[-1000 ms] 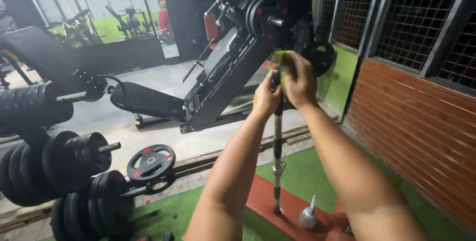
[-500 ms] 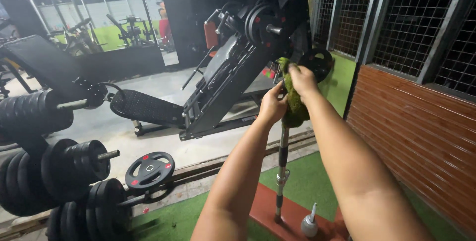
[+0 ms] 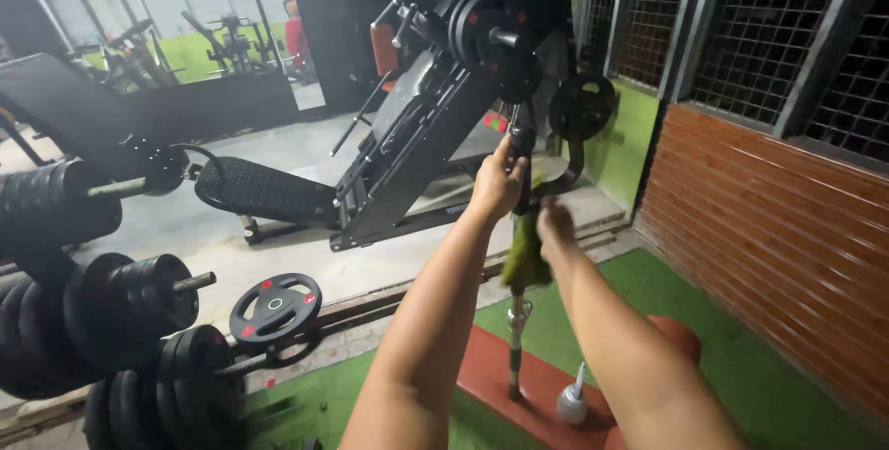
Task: Cleaning and wiping down various gym equipment parts with a cloth and cleaning spray.
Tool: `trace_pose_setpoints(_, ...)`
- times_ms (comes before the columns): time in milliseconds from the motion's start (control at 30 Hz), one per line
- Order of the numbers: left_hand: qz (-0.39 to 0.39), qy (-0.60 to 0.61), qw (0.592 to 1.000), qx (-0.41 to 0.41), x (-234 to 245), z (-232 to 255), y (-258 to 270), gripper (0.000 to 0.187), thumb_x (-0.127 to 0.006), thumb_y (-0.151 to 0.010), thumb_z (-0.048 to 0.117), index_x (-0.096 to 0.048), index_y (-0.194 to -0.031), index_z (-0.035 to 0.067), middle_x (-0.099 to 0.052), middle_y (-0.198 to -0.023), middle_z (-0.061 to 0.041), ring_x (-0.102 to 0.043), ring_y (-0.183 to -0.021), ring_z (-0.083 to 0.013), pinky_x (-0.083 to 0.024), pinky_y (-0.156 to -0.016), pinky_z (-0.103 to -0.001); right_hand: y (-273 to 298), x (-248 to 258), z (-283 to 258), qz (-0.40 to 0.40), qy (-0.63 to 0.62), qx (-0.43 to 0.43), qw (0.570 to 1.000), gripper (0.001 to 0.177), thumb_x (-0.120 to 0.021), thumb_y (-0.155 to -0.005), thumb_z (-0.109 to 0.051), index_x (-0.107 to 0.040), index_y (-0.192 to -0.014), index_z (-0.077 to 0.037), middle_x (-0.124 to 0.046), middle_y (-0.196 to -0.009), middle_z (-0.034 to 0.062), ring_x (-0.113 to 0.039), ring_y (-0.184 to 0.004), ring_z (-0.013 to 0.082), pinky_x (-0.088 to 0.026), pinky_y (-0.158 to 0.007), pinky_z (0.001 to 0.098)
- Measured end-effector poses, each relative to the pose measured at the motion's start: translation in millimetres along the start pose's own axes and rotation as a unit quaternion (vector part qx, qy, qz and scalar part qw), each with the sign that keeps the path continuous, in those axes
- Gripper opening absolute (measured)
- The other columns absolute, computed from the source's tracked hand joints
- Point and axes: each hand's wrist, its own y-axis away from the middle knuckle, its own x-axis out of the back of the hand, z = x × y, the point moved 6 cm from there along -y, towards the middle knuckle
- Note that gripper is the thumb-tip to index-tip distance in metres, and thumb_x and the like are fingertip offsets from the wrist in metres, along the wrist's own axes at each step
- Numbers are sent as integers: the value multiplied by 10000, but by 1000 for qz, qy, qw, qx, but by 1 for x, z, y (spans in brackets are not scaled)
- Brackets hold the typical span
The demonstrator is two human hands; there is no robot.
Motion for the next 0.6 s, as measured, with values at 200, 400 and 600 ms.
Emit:
trace_pose_setpoints(200,-7,7,1000,-11,-8,-9,1,607,-667,-943,150,-500,-1527,148,-731,-925,-140,-684,-816,-233,-542,-797,-349,42,-34,-130,161,-26,28,986,559,-555,-1039,-485,-654,-1308,-5,-699,-1313,130,-680,-1168,247,-540,-973,387)
trace_pose_setpoints(400,-34,191,981,3,-34,-49,-6,644,-653,-977,140,-408,-1572,125,-747,-1018,-79,-644,-894,-80,-502,-829,-260,113,-57,-117,18,178,331,927,505,-408,-1097,-465,-595,-1352,-71,-654,-1229,132,-644,-1110,271,-513,-942,384)
trace_pose_setpoints(600,-20,39,998,39,-5,-13,3,591,-661,-976,133,-460,-1531,97,-702,-717,-129,-504,-634,-104,-506,-668,-290,61,-44,-88,-37,-17,249,968,459,-538,-1105,-375,-581,-1328,24,-648,-1174,126,-588,-1096,251,-475,-944,391)
